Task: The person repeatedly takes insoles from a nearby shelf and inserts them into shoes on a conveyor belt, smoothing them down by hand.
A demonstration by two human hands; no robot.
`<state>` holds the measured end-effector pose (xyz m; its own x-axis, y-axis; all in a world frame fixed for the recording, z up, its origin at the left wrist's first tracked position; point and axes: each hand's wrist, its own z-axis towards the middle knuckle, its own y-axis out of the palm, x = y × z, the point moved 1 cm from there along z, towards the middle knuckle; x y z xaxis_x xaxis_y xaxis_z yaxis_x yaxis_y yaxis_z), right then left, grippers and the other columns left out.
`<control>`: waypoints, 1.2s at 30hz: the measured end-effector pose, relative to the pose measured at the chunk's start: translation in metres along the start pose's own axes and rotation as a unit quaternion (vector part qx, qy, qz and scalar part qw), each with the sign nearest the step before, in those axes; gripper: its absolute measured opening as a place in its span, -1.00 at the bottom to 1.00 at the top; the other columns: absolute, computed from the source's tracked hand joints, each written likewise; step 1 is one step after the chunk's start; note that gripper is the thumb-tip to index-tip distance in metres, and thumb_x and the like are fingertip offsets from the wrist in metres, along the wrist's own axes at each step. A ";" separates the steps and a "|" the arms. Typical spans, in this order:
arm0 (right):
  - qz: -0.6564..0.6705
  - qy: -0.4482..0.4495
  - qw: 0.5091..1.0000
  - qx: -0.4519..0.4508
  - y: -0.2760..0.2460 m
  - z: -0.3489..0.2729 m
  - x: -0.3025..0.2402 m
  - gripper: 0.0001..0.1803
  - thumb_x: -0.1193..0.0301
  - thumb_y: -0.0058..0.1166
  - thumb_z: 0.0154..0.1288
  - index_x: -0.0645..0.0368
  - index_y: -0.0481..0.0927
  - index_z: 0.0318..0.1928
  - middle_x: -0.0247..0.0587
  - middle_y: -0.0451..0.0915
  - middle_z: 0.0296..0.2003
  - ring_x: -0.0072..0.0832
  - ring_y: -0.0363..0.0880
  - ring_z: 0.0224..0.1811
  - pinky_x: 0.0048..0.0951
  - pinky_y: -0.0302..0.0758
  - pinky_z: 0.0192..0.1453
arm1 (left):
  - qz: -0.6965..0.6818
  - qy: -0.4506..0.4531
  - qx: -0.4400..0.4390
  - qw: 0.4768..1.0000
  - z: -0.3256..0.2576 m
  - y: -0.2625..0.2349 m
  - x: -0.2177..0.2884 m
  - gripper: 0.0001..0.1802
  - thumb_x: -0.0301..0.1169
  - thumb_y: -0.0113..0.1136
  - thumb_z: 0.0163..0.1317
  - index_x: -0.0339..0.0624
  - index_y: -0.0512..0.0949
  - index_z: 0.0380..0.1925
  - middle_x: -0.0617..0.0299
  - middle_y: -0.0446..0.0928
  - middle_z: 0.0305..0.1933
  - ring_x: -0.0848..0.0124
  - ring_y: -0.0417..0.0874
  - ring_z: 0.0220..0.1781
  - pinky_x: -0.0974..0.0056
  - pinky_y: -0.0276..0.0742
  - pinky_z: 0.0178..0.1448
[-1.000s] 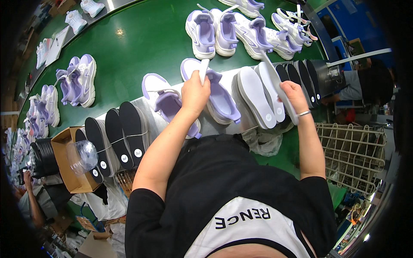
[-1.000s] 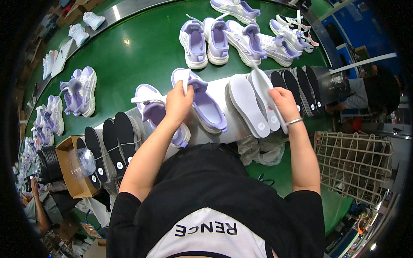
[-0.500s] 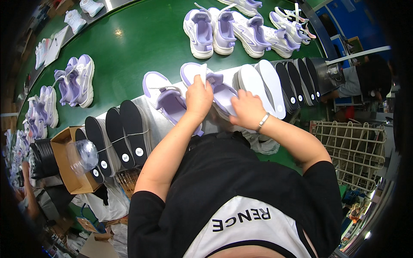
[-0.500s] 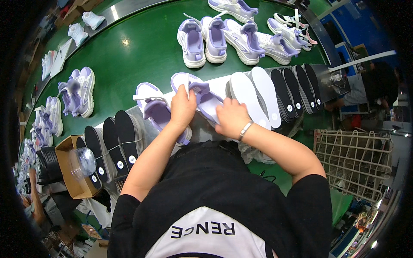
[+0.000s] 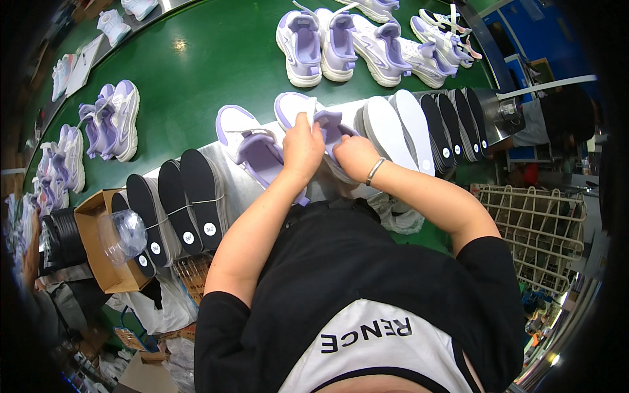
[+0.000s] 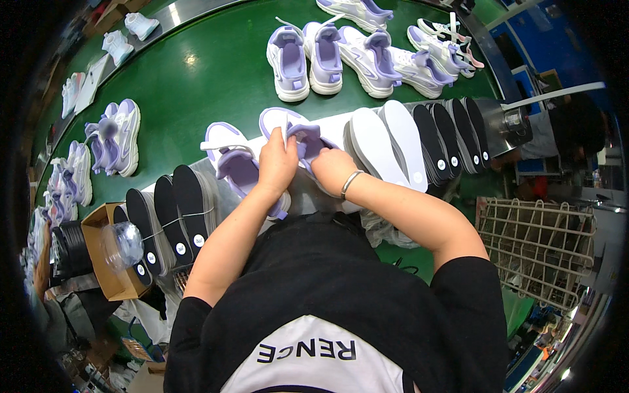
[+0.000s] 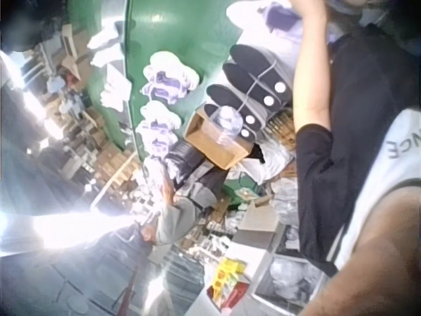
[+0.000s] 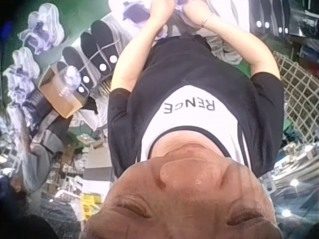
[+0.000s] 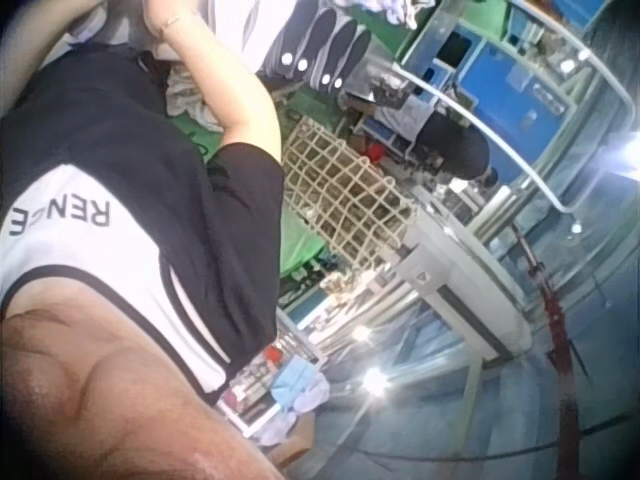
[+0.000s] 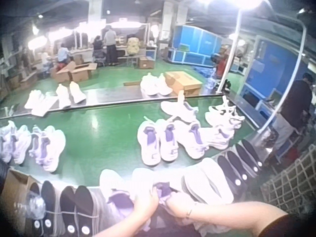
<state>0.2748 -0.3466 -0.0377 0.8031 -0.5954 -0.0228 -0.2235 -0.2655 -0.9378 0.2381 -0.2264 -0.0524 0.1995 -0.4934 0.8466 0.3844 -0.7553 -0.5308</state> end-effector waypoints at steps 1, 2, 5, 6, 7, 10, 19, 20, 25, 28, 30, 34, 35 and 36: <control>0.001 -0.003 1.000 -0.002 0.002 0.003 0.002 -0.88 0.47 -0.05 -0.13 0.20 0.56 -0.54 -0.04 0.51 -0.48 -0.22 0.52 -0.41 -0.33 0.47 -0.32 | -0.017 0.006 0.005 1.000 -0.001 0.001 -0.001 -0.82 -0.42 -0.05 0.05 -0.34 0.31 -0.39 -0.15 0.45 -0.56 -0.10 0.46 -0.47 -0.01 0.35 -0.36; 0.004 -0.010 1.000 -0.026 0.004 0.006 0.005 -0.87 0.47 -0.05 -0.12 0.20 0.56 -0.54 -0.03 0.52 -0.48 -0.22 0.52 -0.39 -0.33 0.47 -0.32 | -0.016 0.003 0.005 1.000 -0.002 0.001 -0.002 -0.82 -0.42 -0.05 0.05 -0.34 0.31 -0.39 -0.15 0.45 -0.56 -0.10 0.46 -0.47 -0.01 0.35 -0.36; 0.007 0.016 0.996 -0.086 0.005 0.019 0.008 -0.85 0.47 -0.07 -0.09 0.21 0.58 -0.53 -0.03 0.55 -0.46 -0.24 0.54 -0.34 -0.33 0.47 -0.30 | -0.035 0.015 0.013 0.999 0.000 0.003 -0.002 -0.81 -0.42 -0.05 0.05 -0.33 0.31 -0.38 -0.16 0.45 -0.56 -0.11 0.46 -0.45 -0.01 0.35 -0.36; 0.004 0.010 0.992 -0.122 0.002 0.019 0.009 -0.84 0.46 -0.08 -0.08 0.22 0.58 -0.50 -0.04 0.55 -0.43 -0.24 0.54 -0.31 -0.33 0.47 -0.27 | -0.038 0.000 0.000 0.999 0.001 0.003 -0.002 -0.81 -0.42 -0.05 0.05 -0.34 0.31 -0.38 -0.16 0.45 -0.56 -0.11 0.46 -0.45 -0.01 0.35 -0.36; -0.001 0.002 0.988 -0.156 -0.001 0.020 0.009 -0.82 0.46 -0.08 -0.07 0.22 0.58 -0.47 -0.05 0.55 -0.39 -0.24 0.54 -0.29 -0.34 0.46 -0.24 | -0.042 -0.016 -0.010 0.999 0.002 0.003 -0.003 -0.80 -0.42 -0.04 0.05 -0.34 0.31 -0.38 -0.17 0.45 -0.56 -0.11 0.46 -0.45 -0.01 0.35 -0.36; -0.013 0.011 0.976 -0.216 0.001 0.024 0.010 -0.78 0.46 -0.06 -0.07 0.22 0.58 -0.37 -0.06 0.55 -0.31 -0.26 0.52 -0.21 -0.36 0.44 -0.15 | -0.038 -0.007 -0.012 0.999 0.003 0.006 -0.004 -0.80 -0.42 -0.04 0.05 -0.35 0.31 -0.39 -0.16 0.45 -0.56 -0.11 0.46 -0.44 -0.01 0.35 -0.36; -0.078 0.001 0.958 -0.277 0.007 0.034 0.010 -0.76 0.46 0.01 -0.11 0.17 0.59 -0.33 -0.10 0.55 -0.29 -0.31 0.52 -0.18 -0.42 0.42 -0.13 | -0.015 0.010 -0.009 1.000 0.004 0.010 0.000 -0.79 -0.42 -0.05 0.05 -0.36 0.31 -0.36 -0.17 0.44 -0.57 -0.10 0.47 -0.46 -0.02 0.35 -0.37; -0.082 0.007 0.961 -0.265 0.007 0.033 0.011 -0.77 0.47 0.02 -0.11 0.17 0.59 -0.34 -0.11 0.56 -0.29 -0.32 0.52 -0.19 -0.42 0.43 -0.14 | -0.014 0.010 -0.010 1.000 0.004 0.011 0.001 -0.79 -0.42 -0.05 0.05 -0.36 0.31 -0.36 -0.17 0.44 -0.57 -0.10 0.47 -0.46 -0.02 0.35 -0.37; -0.126 -0.052 0.949 -0.285 0.000 0.021 0.021 -0.75 0.46 0.00 -0.07 0.16 0.58 -0.29 -0.14 0.55 -0.26 -0.36 0.53 -0.19 -0.47 0.44 -0.22 | 0.016 0.003 -0.014 1.000 0.003 0.014 0.008 -0.80 -0.42 -0.05 0.06 -0.35 0.30 -0.36 -0.16 0.45 -0.57 -0.10 0.47 -0.47 -0.02 0.35 -0.38; -0.037 -0.044 0.952 -0.302 -0.035 0.000 0.017 -0.72 0.42 -0.05 -0.06 0.17 0.53 -0.25 -0.14 0.56 -0.31 -0.34 0.52 -0.18 -0.27 0.26 0.00 | 0.020 0.015 -0.002 1.000 0.000 0.014 0.009 -0.80 -0.41 -0.05 0.07 -0.34 0.29 -0.37 -0.15 0.45 -0.57 -0.09 0.47 -0.48 -0.01 0.36 -0.39; 0.003 -0.031 0.938 -0.346 -0.041 -0.012 0.016 -0.71 0.41 -0.12 -0.06 0.19 0.51 -0.26 -0.14 0.55 -0.32 -0.33 0.50 -0.17 -0.04 -0.01 0.12 | 0.024 0.010 0.004 1.000 0.001 0.016 0.005 -0.80 -0.41 -0.05 0.07 -0.34 0.29 -0.38 -0.15 0.45 -0.57 -0.09 0.47 -0.48 -0.01 0.36 -0.39; -0.005 -0.052 0.944 -0.327 -0.004 -0.016 0.030 -0.65 0.33 -0.12 -0.02 0.26 0.40 -0.21 -0.08 0.55 -0.42 -0.24 0.51 -0.23 -0.04 0.02 0.15 | 0.034 0.015 -0.006 0.999 0.003 0.019 0.012 -0.81 -0.43 -0.06 0.07 -0.34 0.28 -0.39 -0.14 0.45 -0.58 -0.08 0.47 -0.47 0.00 0.36 -0.38; -0.003 -0.050 0.944 -0.325 -0.002 -0.015 0.032 -0.65 0.33 -0.12 -0.02 0.26 0.40 -0.21 -0.08 0.55 -0.42 -0.24 0.51 -0.23 -0.04 0.02 0.15 | 0.040 0.020 -0.013 0.999 0.003 0.019 0.013 -0.82 -0.44 -0.07 0.07 -0.34 0.27 -0.39 -0.15 0.45 -0.57 -0.08 0.47 -0.46 0.00 0.36 -0.38; 0.007 -0.046 0.942 -0.333 0.000 -0.015 0.034 -0.68 0.35 -0.12 -0.02 0.22 0.42 -0.22 -0.13 0.55 -0.43 -0.28 0.51 -0.26 -0.06 0.04 0.11 | 0.041 0.023 -0.015 0.999 0.002 0.017 0.015 -0.82 -0.44 -0.07 0.07 -0.34 0.27 -0.39 -0.15 0.45 -0.57 -0.08 0.47 -0.46 0.00 0.36 -0.38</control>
<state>0.2936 -0.3784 -0.0331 0.8353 -0.5421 -0.0920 -0.5062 -0.6929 -0.5134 0.2491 -0.2456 -0.0490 0.1884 -0.5729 0.7977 0.3408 -0.7236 -0.6002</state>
